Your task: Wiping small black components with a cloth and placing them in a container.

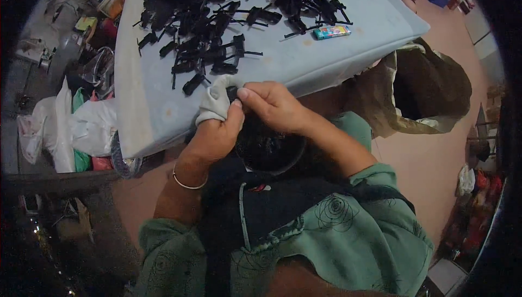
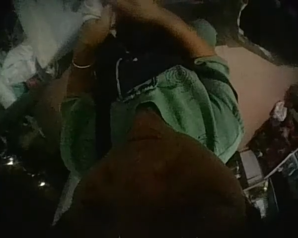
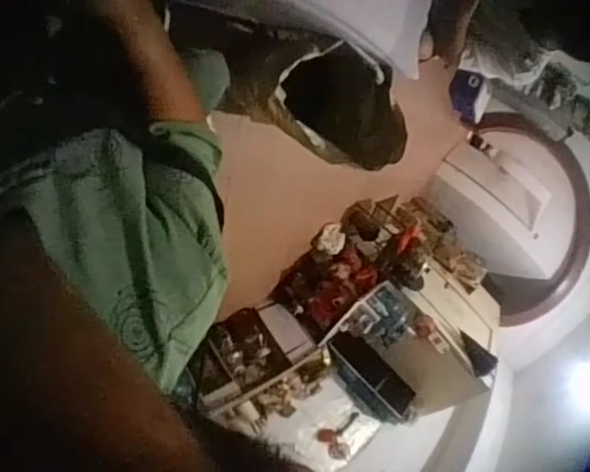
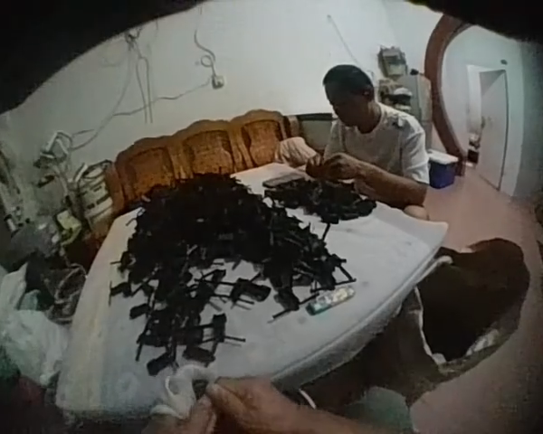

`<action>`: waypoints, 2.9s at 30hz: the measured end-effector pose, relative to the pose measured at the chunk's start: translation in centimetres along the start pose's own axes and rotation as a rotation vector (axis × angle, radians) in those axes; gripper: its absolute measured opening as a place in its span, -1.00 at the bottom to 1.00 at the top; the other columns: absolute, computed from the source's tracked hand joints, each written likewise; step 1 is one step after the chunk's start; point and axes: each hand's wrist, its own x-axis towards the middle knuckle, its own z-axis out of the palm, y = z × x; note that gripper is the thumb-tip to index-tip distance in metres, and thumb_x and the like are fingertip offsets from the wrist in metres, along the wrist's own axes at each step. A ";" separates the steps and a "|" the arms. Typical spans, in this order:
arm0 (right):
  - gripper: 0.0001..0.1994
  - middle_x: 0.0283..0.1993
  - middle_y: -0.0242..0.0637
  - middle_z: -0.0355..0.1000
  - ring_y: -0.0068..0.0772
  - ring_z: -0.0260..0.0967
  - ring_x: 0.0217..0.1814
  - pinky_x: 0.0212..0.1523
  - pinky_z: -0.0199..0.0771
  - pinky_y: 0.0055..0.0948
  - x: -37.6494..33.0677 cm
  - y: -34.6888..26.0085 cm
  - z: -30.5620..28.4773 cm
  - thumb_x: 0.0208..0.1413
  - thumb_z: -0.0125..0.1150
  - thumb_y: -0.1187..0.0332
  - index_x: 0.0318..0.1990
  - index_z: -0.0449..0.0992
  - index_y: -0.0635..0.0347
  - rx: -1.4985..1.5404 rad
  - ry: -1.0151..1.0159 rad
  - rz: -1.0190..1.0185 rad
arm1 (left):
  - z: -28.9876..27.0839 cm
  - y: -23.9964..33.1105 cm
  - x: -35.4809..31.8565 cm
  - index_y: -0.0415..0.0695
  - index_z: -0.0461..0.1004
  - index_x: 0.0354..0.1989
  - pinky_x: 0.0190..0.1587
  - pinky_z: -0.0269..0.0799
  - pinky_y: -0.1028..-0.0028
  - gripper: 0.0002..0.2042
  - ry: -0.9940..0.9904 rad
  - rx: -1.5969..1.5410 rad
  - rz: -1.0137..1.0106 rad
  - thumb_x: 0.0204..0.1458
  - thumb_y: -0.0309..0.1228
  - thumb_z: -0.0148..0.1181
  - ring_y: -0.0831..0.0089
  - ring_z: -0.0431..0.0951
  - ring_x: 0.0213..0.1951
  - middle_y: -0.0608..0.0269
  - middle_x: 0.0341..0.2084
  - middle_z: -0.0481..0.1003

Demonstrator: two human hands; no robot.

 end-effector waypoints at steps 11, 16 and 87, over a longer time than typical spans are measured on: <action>-0.72 -0.68 -0.19 0.19 -0.43 0.08 -0.63 -0.54 0.20 -0.42 -0.2 -0.4 0.9 0.12 -0.11 0.28 -0.53 0.30 0.30 -0.155 0.060 -0.132 | -0.2 -0.7 -0.2 -0.31 0.23 -0.15 -0.21 0.29 0.35 -0.72 0.009 0.317 0.175 -0.10 -0.54 -0.10 0.12 0.38 -0.28 -0.07 -0.34 0.33; -0.75 -0.66 -0.26 0.18 -0.52 0.12 -0.60 -0.53 0.20 -0.49 0.2 -0.9 -1.1 0.11 -0.08 0.31 -0.52 0.29 0.29 -0.238 -0.104 -0.065 | -0.7 0.5 -0.3 -0.29 0.26 -0.16 -0.20 0.29 0.34 -0.72 0.037 0.287 0.139 -0.10 -0.51 -0.05 0.11 0.38 -0.28 -0.09 -0.32 0.34; -0.86 -0.54 -0.10 0.37 -0.38 0.34 -0.53 -0.45 0.31 -0.48 0.1 -1.7 -4.3 -0.05 0.11 0.37 -0.41 0.43 0.29 -0.345 0.105 -0.211 | -0.1 1.2 3.6 -0.25 0.17 -0.09 -0.23 0.25 0.60 -0.73 0.080 -0.321 -0.016 0.02 -0.50 -0.08 0.57 0.29 -0.28 0.26 -0.34 0.29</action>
